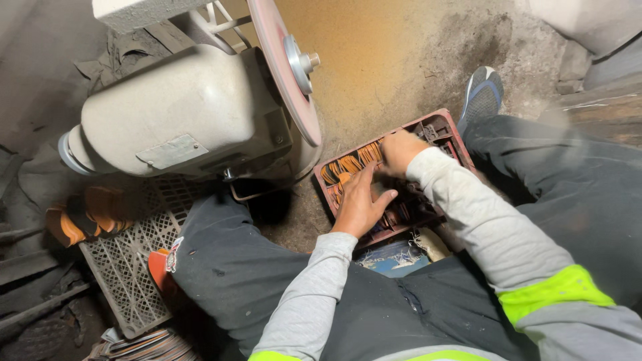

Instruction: The person sits on the floor and repeatedly picks up small orange sandpaper pieces from a red crate, presses them against a rotating grinding wheel, and returns them to the crate.

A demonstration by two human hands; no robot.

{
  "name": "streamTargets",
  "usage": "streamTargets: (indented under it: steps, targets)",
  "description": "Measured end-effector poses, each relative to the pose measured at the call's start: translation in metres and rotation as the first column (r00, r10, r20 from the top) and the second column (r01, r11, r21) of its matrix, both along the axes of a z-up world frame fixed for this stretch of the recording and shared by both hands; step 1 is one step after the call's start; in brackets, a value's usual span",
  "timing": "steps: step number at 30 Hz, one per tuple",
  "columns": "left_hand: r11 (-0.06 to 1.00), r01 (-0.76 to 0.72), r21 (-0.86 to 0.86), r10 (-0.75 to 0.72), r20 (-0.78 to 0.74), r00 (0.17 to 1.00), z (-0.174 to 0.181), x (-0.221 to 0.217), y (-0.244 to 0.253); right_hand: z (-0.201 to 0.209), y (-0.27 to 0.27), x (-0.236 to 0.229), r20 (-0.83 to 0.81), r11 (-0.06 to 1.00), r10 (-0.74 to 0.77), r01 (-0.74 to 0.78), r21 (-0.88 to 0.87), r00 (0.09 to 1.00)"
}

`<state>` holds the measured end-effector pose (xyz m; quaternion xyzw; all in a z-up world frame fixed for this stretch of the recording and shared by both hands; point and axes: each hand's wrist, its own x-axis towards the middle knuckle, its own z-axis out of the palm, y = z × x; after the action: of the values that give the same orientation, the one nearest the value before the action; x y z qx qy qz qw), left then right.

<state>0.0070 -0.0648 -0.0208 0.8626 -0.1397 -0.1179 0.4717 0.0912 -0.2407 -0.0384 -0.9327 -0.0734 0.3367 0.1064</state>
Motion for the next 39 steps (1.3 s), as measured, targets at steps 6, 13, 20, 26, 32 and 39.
streamTargets:
  steps: [6,13,20,26,32,39]
  targets:
    - [0.99,-0.108,0.091,0.127,-0.242,0.962,-0.012,0.006,0.01,-0.056,-0.019,-0.011,-0.24,0.771,-0.448,0.508,0.385,0.861]
    - [0.988,-0.154,-0.018,0.132,-0.429,0.894,-0.01,0.013,0.014,-0.22,-0.03,-0.05,-0.058,0.858,-0.462,0.462,0.225,0.885]
    - [0.99,-0.144,0.004,0.129,-0.475,0.87,-0.008,0.015,0.017,-0.223,-0.025,-0.046,-0.147,0.816,-0.547,0.564,0.13,0.824]
    - [0.995,-0.102,0.022,0.102,-0.404,0.909,-0.014,0.012,0.017,-0.213,-0.039,-0.05,-0.217,0.753,-0.551,0.592,0.288,0.806]
    - [0.995,-0.089,0.035,0.096,-0.425,0.9,-0.019,0.009,0.019,-0.222,-0.039,-0.05,-0.222,0.701,-0.658,0.693,0.168,0.72]
    - [0.995,-0.09,0.03,0.094,-0.423,0.901,-0.013,0.012,0.019,-0.211,-0.054,-0.053,0.052,0.79,-0.593,0.568,0.232,0.803]
